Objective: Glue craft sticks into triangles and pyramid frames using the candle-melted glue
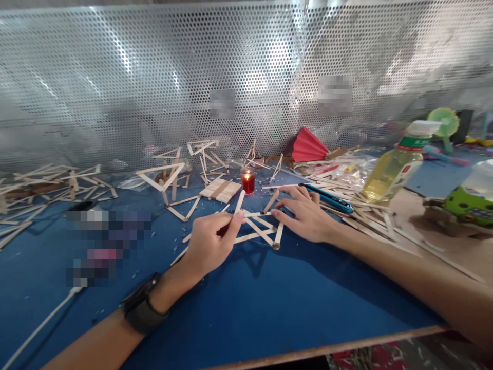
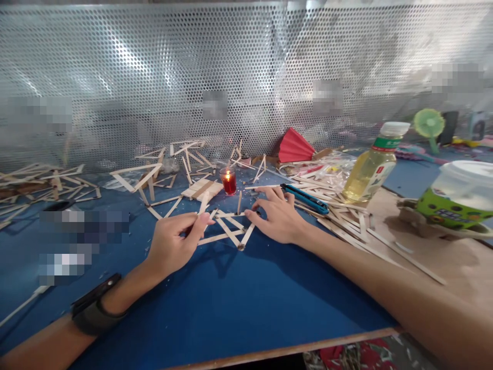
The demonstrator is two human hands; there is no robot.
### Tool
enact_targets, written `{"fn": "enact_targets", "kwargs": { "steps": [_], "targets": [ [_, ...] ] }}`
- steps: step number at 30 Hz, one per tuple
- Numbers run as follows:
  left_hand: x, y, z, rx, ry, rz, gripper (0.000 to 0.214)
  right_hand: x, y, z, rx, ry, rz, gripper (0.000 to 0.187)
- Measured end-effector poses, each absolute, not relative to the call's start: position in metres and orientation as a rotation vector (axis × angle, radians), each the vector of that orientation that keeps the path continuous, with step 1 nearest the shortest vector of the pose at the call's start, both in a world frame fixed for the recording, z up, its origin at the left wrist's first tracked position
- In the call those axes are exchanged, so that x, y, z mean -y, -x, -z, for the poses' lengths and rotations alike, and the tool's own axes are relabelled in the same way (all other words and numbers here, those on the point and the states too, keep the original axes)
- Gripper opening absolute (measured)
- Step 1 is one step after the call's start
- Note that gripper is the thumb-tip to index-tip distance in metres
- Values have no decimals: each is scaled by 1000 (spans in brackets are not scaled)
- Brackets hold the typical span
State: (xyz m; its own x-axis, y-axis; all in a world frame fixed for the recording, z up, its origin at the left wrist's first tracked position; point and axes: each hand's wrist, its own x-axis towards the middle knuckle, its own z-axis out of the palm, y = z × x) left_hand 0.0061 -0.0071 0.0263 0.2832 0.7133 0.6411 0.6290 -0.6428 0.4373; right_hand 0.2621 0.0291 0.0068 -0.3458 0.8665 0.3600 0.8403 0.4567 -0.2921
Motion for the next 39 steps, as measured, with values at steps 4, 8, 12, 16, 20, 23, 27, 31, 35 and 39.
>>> {"fn": "enact_targets", "kwargs": {
  "steps": [4, 8, 12, 16, 20, 23, 27, 31, 35, 39],
  "targets": [
    [10, -7, -29, -1229, -2464, -1477, 41, -28, -262, -14, 2105, 1476, -275, 48],
    [8, -5, -27, -1213, -2484, -1531, 33, -25, -259, -20, 1993, 1495, -493, 48],
    [5, -4, -25, -1207, -2504, -1474, 37, -26, -258, -19, 1996, 1342, -640, 48],
    [2, -5, -23, -1213, -2519, -1357, 39, -32, -261, -13, 1915, 1234, -816, 45],
    [-3, -2, -23, -1266, -2491, -1304, 44, -41, -264, -6, 1781, 1185, -948, 48],
    [-7, 2, -23, -1313, -2450, -1296, 46, -45, -264, -3, 1679, 1152, -1015, 50],
    [-13, 9, -22, -1372, -2421, -1254, 53, -46, -263, -3, 1555, 1172, -1080, 50],
    [-18, 14, -21, -1433, -2465, -1178, 56, -45, -264, -6, 1529, 1172, -1053, 47],
    [-24, 19, -20, -1529, -2518, -1121, 50, -45, -268, -7, 1531, 1159, -988, 46],
    [-23, 20, -22, -1627, -2701, -1107, 28, -45, -269, -9, 1526, 1131, -957, 47]
  ]
}}
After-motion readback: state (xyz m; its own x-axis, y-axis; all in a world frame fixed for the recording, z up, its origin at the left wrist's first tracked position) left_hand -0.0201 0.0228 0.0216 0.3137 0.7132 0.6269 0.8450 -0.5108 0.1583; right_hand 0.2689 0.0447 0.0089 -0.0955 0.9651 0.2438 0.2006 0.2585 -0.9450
